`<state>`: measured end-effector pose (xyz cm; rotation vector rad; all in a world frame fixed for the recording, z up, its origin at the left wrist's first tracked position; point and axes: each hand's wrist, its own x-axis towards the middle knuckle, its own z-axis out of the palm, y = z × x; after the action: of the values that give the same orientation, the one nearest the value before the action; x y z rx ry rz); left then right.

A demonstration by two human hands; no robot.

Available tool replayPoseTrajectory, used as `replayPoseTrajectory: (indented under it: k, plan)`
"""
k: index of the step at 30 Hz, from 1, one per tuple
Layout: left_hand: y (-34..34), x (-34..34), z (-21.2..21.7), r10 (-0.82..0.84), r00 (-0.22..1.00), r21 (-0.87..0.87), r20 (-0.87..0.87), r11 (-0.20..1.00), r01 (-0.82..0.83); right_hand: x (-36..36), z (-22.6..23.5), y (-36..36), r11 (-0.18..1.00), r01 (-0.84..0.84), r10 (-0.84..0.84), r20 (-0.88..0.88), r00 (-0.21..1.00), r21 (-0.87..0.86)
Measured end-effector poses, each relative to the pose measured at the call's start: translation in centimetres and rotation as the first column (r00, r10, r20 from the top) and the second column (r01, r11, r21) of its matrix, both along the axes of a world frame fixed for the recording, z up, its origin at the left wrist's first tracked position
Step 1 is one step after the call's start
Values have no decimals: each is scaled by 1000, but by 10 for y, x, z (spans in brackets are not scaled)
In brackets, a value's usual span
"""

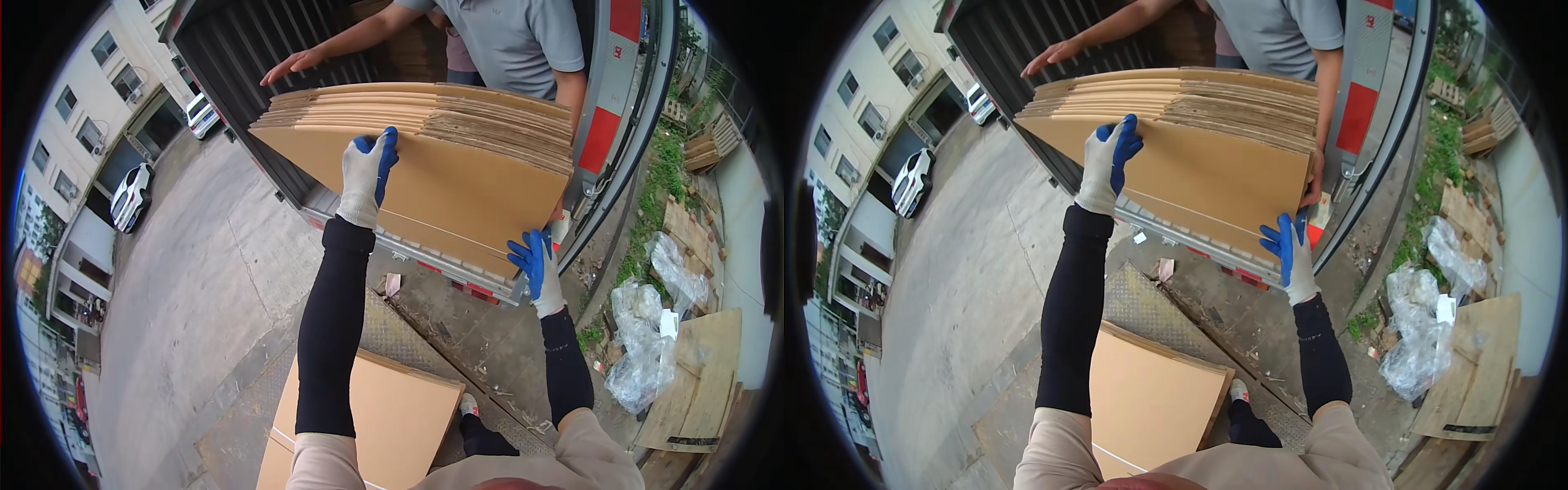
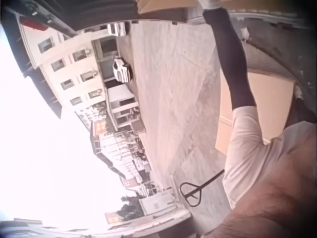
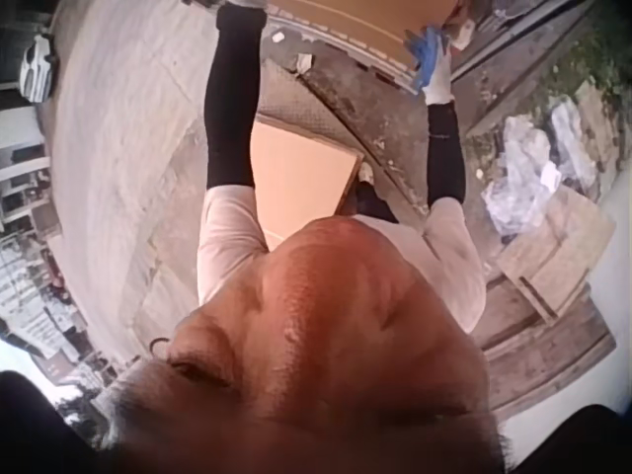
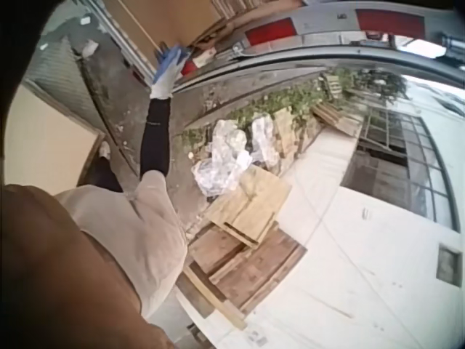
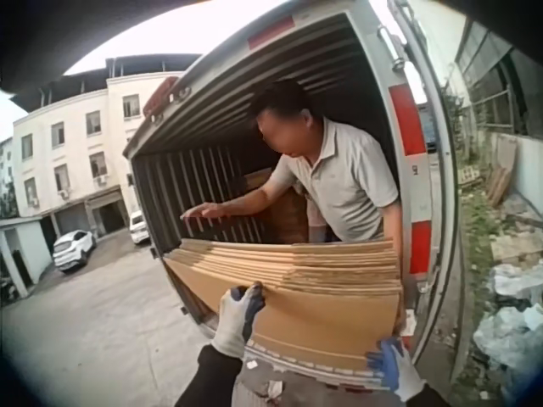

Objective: Unloading stacks of flat cardboard boxes from a truck using a pallet jack and manual carrying.

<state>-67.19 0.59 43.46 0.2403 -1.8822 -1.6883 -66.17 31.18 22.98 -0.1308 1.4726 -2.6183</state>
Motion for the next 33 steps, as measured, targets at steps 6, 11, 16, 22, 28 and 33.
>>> replayPoseTrajectory:
  k: [6, 11, 16, 22, 28, 33]
  plan:
    - [-10, -25, 14, -187, 982, 128, 16, 975, 184, -25, 19, -9, 1000, 16, -16, -19, 1000, -21]
    - [-3, -33, -2, -291, 957, 60, -10, 955, 291, -32, 16, -10, 1000, -11, 12, -37, 999, 10]
    - [1, 62, -132, -394, 918, 350, 42, 866, 356, -18, -3, -6, 998, -43, 44, -14, 999, 56]
    - [25, 445, -401, -117, 747, 480, 654, 827, -292, 121, -156, -9, 890, -374, 237, 435, 869, 262]
    - [97, 887, -436, 375, 72, -91, 924, 400, -912, 318, -289, 32, 384, -748, 114, 776, 620, 541]
    - [136, 1098, -474, 212, -536, -572, 817, 416, -707, 334, -412, 37, -211, -156, 445, 237, 863, 965]
